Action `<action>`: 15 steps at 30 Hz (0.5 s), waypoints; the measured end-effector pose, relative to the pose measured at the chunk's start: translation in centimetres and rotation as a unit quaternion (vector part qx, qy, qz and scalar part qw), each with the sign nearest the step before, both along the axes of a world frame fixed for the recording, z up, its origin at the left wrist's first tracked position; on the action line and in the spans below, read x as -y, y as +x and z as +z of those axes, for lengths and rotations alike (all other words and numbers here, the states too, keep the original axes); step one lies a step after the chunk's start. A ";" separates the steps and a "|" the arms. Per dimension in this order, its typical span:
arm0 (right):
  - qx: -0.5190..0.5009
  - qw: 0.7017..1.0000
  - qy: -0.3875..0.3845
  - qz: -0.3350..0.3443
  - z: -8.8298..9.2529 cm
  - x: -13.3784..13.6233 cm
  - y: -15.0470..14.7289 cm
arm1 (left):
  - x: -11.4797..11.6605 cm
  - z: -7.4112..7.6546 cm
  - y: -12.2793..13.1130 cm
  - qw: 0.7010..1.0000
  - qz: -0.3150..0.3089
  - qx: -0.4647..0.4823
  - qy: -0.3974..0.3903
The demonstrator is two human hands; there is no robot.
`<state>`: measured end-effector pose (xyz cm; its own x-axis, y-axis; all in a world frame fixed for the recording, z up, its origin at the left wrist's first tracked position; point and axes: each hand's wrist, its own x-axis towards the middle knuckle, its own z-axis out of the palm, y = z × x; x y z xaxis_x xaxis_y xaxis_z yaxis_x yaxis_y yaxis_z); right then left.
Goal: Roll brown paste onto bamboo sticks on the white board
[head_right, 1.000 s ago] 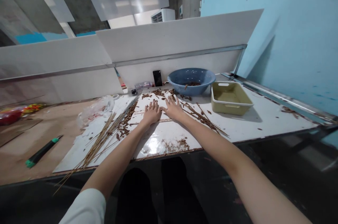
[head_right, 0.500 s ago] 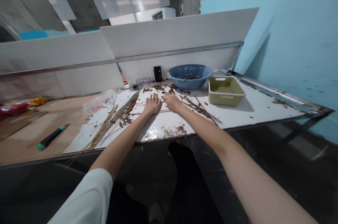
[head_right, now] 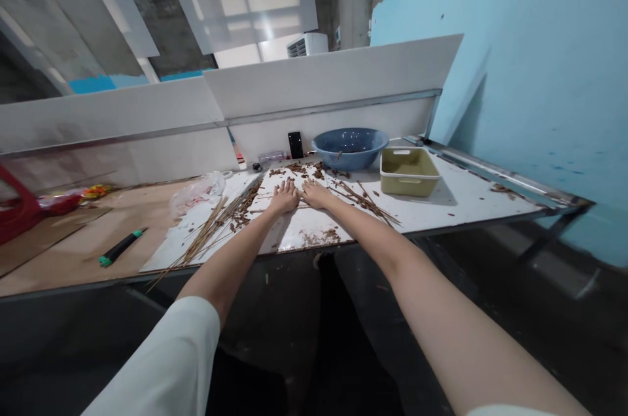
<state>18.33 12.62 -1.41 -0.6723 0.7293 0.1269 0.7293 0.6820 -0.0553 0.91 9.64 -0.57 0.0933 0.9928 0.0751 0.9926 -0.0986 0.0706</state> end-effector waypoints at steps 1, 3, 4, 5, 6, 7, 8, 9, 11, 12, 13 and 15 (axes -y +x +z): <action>0.001 1.000 0.000 -0.004 0.0 0.5 0.1 | 0.4 0.0 -0.1 1.000 -0.003 -0.007 -0.005; -0.012 1.000 -0.014 -0.023 -0.1 1.6 0.2 | 1.3 -0.2 -0.3 0.999 -0.020 -0.028 -0.013; -0.017 0.999 -0.026 -0.028 -0.3 2.1 0.3 | 1.9 -0.4 -0.5 0.999 -0.033 -0.040 -0.015; -0.019 0.999 -0.040 -0.029 -0.5 2.6 0.4 | 2.5 -0.7 -0.7 0.997 -0.047 -0.052 -0.016; -0.019 0.998 -0.053 -0.027 -0.8 3.1 0.6 | 3.2 -1.0 -0.8 0.996 -0.057 -0.060 -0.018; -0.018 0.997 -0.065 -0.023 -1.1 3.6 0.8 | 3.9 -1.2 -1.0 0.996 -0.062 -0.065 -0.019; -0.014 0.997 -0.075 -0.016 -1.3 3.9 0.9 | 4.5 -1.4 -1.1 0.995 -0.063 -0.068 -0.022; -0.010 0.997 -0.081 -0.008 -1.4 4.2 1.0 | 5.1 -1.5 -1.2 0.995 -0.063 -0.069 -0.024; 0.011 0.997 -0.081 0.008 -1.3 4.3 0.9 | 5.8 -1.5 -1.3 0.995 -0.060 -0.069 -0.033; 0.026 0.996 -0.079 0.011 -1.0 4.1 0.7 | 5.9 -1.3 -1.3 0.995 -0.059 -0.069 -0.039; 0.039 0.996 -0.076 0.010 -0.7 3.8 0.4 | 5.7 -1.0 -1.3 0.995 -0.056 -0.069 -0.046; 0.056 0.997 -0.059 -0.004 0.1 3.2 -0.3 | 5.0 -0.2 -0.9 0.995 -0.043 -0.067 -0.057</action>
